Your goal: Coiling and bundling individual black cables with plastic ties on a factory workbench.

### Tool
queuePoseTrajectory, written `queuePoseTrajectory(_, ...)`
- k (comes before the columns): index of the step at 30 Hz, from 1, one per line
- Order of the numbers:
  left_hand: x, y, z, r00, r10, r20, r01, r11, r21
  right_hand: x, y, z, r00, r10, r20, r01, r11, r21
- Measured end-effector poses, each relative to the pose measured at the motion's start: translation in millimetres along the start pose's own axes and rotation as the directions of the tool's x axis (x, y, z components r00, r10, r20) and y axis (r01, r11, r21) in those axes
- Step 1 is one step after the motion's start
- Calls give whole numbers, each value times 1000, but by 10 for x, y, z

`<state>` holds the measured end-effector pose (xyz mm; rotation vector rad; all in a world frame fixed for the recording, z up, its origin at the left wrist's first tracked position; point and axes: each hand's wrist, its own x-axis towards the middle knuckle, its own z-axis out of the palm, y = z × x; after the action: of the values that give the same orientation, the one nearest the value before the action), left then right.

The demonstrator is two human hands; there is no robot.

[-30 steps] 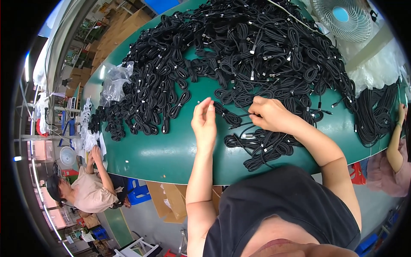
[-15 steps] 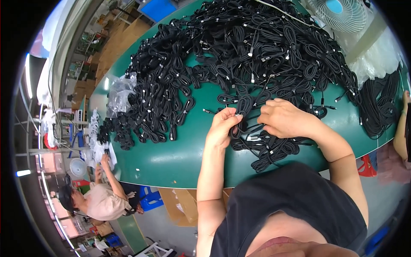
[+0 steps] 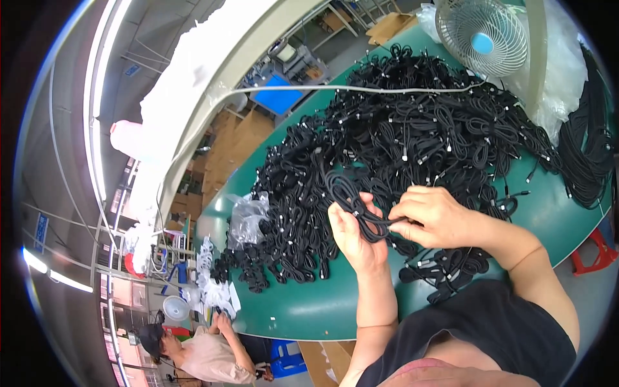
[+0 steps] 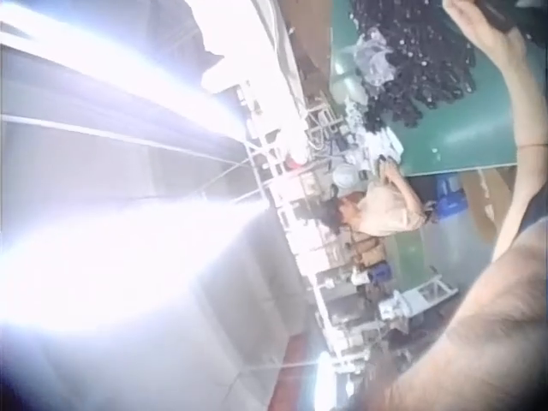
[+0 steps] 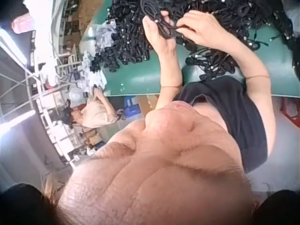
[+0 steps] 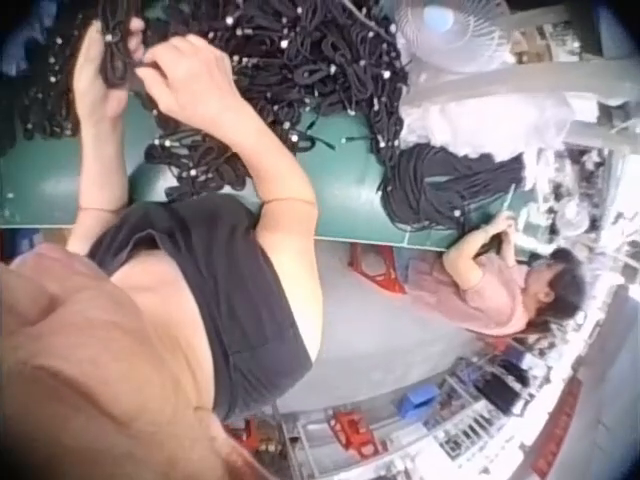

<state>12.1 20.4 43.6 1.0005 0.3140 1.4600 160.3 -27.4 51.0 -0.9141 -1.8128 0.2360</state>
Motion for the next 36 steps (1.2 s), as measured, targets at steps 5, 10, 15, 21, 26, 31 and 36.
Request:
queuePoseTrajectory(5,-13,-45,-40,999,45,21,-44,998,-54,-16,39,59,991,-54,-120,40,993,-113)
queuePoseTrajectory(10,-101,-80,50,991,-43,128,41,999,20,-18,94,91,982,-128,-136,100,975,-199)
queuePoseTrajectory(15,-168,-87,34,996,-22,84,15,996,85,24,40,53,972,-120,-204,98,989,-112)
queuePoseTrajectory(21,-173,-133,61,990,-69,125,64,997,41,-23,24,46,974,-95,-206,78,993,-87)
queuePoseTrajectory(26,-104,-84,56,998,-51,23,52,998,-39,-24,49,-10,988,-74,-133,50,984,-172)
queuePoseTrajectory(31,-157,-228,86,985,-138,106,138,990,10,-44,6,-50,996,46,-78,-57,988,-145)
queuePoseTrajectory(36,-52,-172,53,997,-81,19,82,995,-51,12,34,-58,997,38,-66,-50,980,-191)
